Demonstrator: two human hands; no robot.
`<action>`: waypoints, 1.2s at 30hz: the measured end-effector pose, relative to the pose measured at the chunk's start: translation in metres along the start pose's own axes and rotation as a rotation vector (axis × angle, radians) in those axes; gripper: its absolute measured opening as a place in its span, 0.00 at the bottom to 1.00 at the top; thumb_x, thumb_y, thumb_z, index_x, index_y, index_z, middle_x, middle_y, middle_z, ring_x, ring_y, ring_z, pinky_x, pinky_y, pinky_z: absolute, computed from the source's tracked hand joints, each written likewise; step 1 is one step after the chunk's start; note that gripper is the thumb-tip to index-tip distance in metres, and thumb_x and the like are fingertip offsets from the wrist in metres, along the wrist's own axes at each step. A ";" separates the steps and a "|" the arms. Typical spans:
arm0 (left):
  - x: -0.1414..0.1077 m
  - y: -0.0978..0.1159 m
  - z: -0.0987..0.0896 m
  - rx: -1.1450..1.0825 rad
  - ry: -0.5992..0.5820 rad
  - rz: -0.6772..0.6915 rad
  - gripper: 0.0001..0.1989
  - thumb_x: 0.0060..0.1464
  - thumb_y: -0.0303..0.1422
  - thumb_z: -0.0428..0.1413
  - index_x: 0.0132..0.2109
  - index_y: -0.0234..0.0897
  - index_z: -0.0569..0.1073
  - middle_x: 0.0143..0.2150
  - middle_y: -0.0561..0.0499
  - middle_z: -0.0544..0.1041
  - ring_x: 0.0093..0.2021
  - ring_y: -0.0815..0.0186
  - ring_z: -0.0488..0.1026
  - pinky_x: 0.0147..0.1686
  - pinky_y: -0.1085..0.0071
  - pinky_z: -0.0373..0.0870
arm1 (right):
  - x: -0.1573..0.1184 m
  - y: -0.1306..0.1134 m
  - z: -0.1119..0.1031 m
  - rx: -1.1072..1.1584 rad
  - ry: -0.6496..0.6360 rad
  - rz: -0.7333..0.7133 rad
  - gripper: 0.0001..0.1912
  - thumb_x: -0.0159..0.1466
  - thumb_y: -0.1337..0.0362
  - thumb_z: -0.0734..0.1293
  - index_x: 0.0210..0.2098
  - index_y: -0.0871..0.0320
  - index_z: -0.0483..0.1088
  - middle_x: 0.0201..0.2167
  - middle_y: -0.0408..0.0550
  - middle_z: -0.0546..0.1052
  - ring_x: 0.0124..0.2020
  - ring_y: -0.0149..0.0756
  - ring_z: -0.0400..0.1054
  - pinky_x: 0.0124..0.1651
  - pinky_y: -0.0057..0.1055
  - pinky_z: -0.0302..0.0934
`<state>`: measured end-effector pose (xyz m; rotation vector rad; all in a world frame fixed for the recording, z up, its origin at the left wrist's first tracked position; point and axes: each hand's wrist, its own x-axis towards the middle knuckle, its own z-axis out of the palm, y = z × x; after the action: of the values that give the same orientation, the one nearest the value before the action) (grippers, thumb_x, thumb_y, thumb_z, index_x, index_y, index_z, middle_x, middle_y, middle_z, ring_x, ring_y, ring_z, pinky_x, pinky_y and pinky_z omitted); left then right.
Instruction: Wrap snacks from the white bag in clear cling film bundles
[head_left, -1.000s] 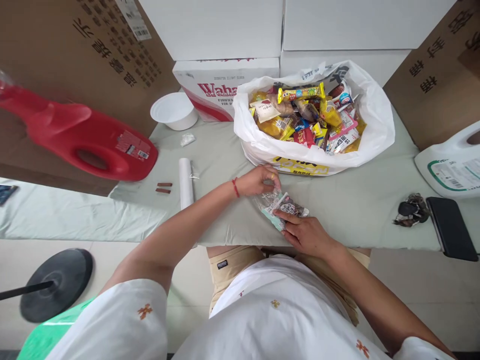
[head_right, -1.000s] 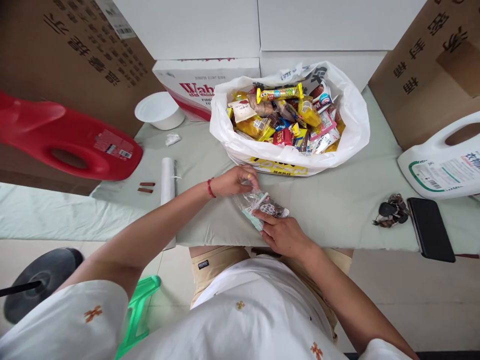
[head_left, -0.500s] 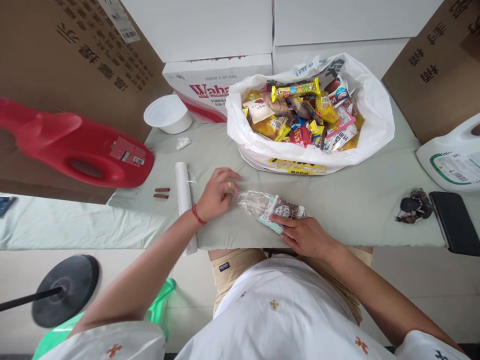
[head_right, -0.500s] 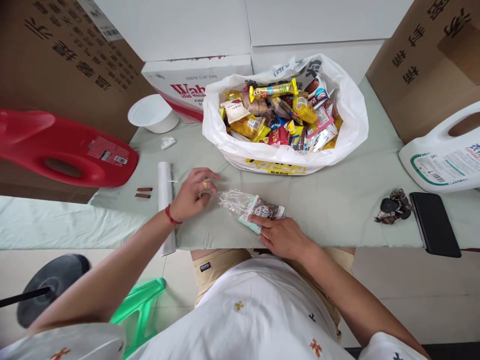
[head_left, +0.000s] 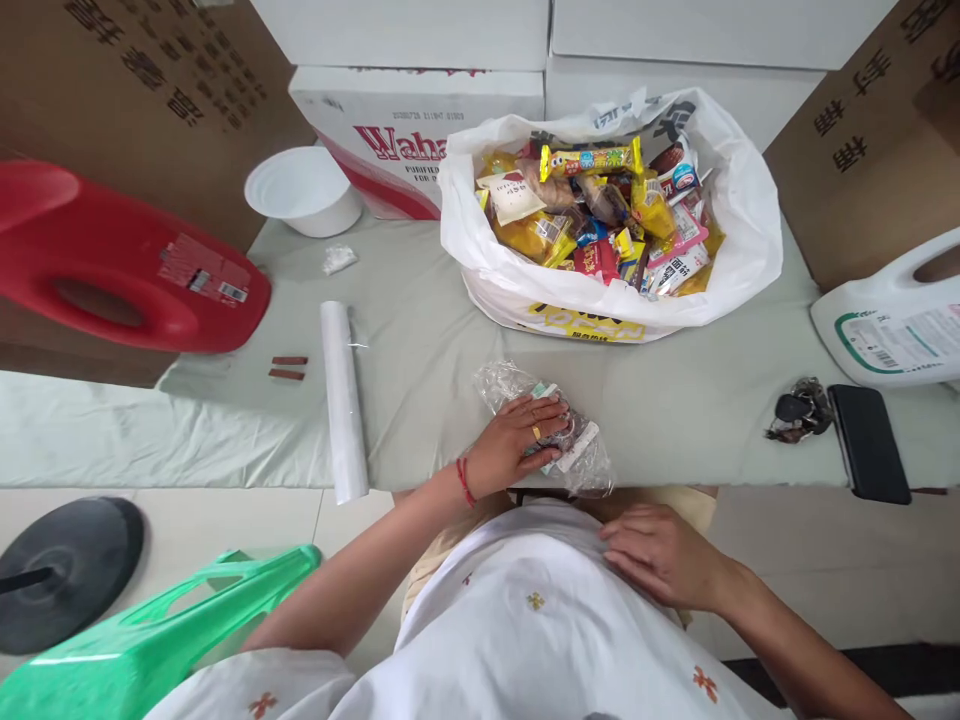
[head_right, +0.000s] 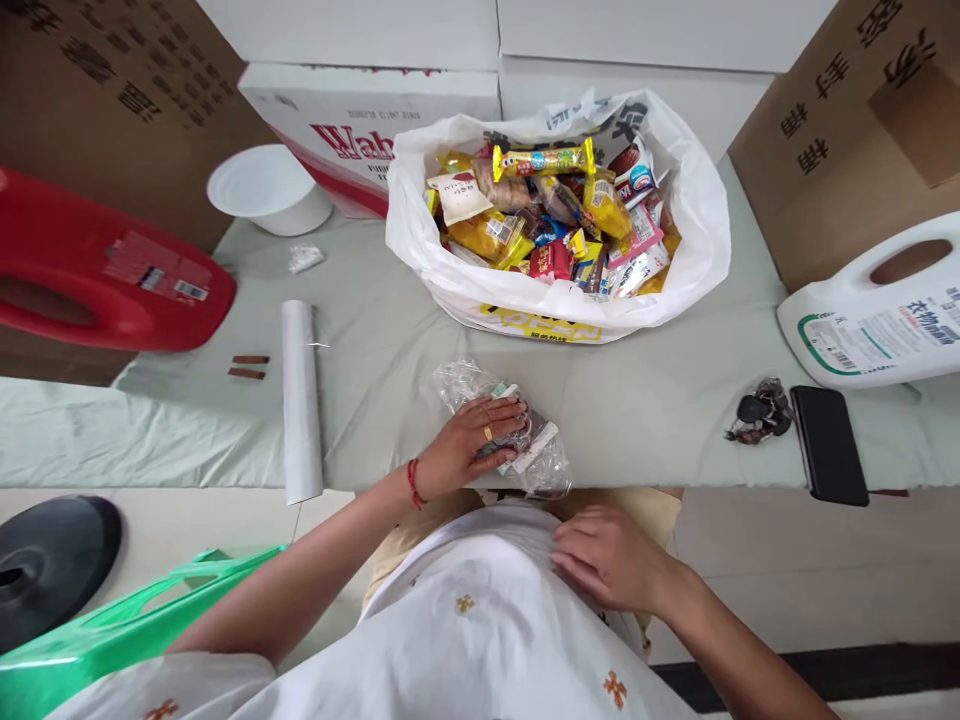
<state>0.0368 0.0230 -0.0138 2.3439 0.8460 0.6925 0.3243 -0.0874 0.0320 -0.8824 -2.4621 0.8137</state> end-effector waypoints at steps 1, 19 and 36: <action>0.000 -0.003 -0.004 -0.024 -0.027 0.013 0.21 0.68 0.42 0.57 0.64 0.44 0.74 0.67 0.42 0.75 0.70 0.56 0.69 0.71 0.52 0.60 | -0.007 0.005 -0.004 -0.018 0.079 0.043 0.07 0.74 0.67 0.63 0.43 0.54 0.74 0.43 0.48 0.83 0.40 0.35 0.77 0.44 0.34 0.72; 0.004 0.001 -0.014 -0.020 -0.083 -0.011 0.17 0.64 0.34 0.54 0.55 0.48 0.81 0.64 0.49 0.78 0.75 0.53 0.61 0.73 0.44 0.56 | 0.108 0.049 -0.014 0.012 0.156 0.041 0.14 0.76 0.60 0.59 0.41 0.54 0.75 0.33 0.49 0.78 0.38 0.40 0.67 0.44 0.38 0.61; -0.019 0.034 0.018 0.088 0.633 -0.724 0.27 0.51 0.37 0.69 0.54 0.41 0.68 0.52 0.44 0.70 0.55 0.51 0.69 0.56 0.50 0.70 | 0.160 0.063 -0.002 0.202 0.170 0.447 0.13 0.72 0.55 0.62 0.46 0.56 0.74 0.38 0.47 0.80 0.35 0.37 0.72 0.41 0.33 0.65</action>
<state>0.0490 -0.0181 -0.0107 1.6647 1.8909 1.0758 0.2378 0.0610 0.0206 -1.3833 -2.0193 1.0628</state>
